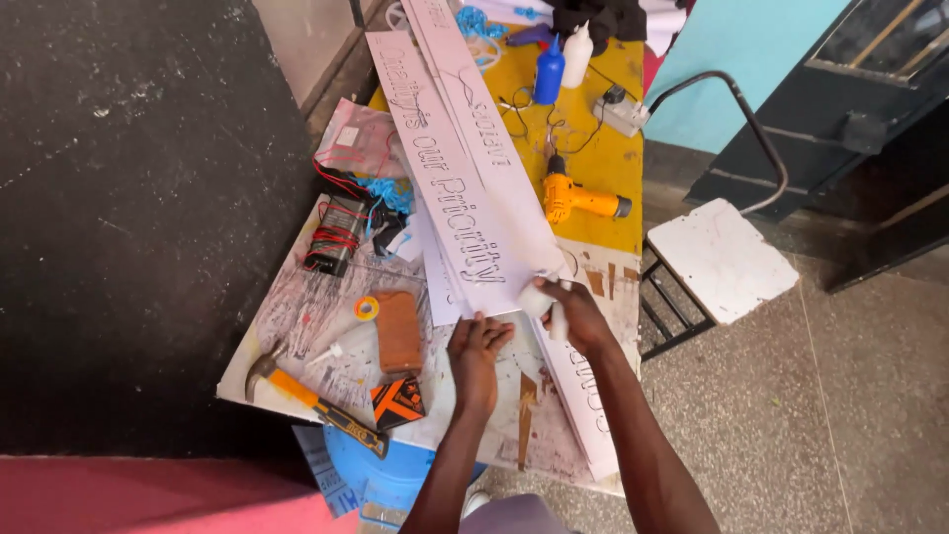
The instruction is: Gathering and organizing various small tools and materials into a bucket from a production table.
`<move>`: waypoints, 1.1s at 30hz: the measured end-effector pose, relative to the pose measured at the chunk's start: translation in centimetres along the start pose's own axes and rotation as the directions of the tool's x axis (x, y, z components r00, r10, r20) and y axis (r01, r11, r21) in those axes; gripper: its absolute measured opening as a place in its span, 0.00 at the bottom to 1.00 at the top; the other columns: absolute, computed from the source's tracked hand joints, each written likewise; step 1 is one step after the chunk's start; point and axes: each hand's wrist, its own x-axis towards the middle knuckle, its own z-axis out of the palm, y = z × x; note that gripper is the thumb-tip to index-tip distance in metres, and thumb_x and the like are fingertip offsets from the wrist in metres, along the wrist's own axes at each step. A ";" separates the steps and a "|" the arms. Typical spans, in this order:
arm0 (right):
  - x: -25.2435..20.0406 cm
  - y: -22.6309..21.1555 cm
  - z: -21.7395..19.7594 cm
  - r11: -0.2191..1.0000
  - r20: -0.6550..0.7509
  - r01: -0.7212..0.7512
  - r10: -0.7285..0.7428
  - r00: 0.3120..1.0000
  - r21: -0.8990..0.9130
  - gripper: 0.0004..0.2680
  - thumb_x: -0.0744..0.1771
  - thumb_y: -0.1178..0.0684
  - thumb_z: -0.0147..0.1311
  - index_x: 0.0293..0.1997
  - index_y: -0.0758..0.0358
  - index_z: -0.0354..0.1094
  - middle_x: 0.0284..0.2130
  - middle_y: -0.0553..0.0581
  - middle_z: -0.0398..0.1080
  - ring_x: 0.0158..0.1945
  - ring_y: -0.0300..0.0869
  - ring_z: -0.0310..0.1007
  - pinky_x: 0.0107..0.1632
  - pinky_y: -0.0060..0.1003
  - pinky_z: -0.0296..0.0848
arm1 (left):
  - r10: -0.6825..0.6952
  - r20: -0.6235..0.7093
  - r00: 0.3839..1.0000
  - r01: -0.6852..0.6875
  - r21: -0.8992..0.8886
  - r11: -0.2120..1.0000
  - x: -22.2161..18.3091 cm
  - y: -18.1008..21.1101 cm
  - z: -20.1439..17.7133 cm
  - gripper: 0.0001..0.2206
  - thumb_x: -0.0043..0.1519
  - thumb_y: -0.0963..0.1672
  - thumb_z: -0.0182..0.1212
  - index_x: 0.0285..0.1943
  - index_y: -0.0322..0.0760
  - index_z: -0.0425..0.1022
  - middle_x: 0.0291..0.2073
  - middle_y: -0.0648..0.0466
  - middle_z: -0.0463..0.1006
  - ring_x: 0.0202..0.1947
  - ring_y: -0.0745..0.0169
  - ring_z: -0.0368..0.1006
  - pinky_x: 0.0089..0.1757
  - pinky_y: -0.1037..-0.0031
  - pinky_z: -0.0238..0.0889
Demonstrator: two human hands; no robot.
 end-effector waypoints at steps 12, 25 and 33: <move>-4.0 2.6 -2.7 0.928 -0.132 -0.118 0.076 0.988 -0.354 0.19 0.75 0.38 0.50 0.62 0.62 0.77 0.39 0.66 0.86 0.29 0.44 0.73 0.33 0.37 0.71 | -0.109 -0.029 0.994 0.112 0.150 0.982 -1.9 -2.0 -0.1 0.42 0.62 0.39 0.68 0.88 0.30 0.54 0.41 0.43 0.82 0.45 0.46 0.87 0.55 0.60 0.82; -10.8 11.3 -3.0 0.836 0.083 0.413 -0.412 0.907 -0.361 0.09 0.68 0.50 0.72 0.53 0.57 0.83 0.49 0.50 0.86 0.52 0.38 0.83 0.46 0.36 0.88 | -0.238 0.093 0.967 0.126 0.636 0.761 -8.5 -1.0 -6.7 0.20 0.65 0.38 0.69 0.67 0.33 0.83 0.59 0.49 0.87 0.51 0.61 0.80 0.51 0.68 0.75; -20.9 15.1 -13.0 0.836 -0.137 0.217 -0.325 0.936 -0.504 0.19 0.68 0.33 0.68 0.59 0.53 0.79 0.54 0.51 0.83 0.55 0.40 0.79 0.56 0.39 0.76 | -0.580 0.313 0.752 0.378 0.516 0.768 -12.5 -16.8 -8.0 0.28 0.51 0.36 0.78 0.65 0.24 0.83 0.49 0.26 0.94 0.47 0.35 0.92 0.47 0.55 0.85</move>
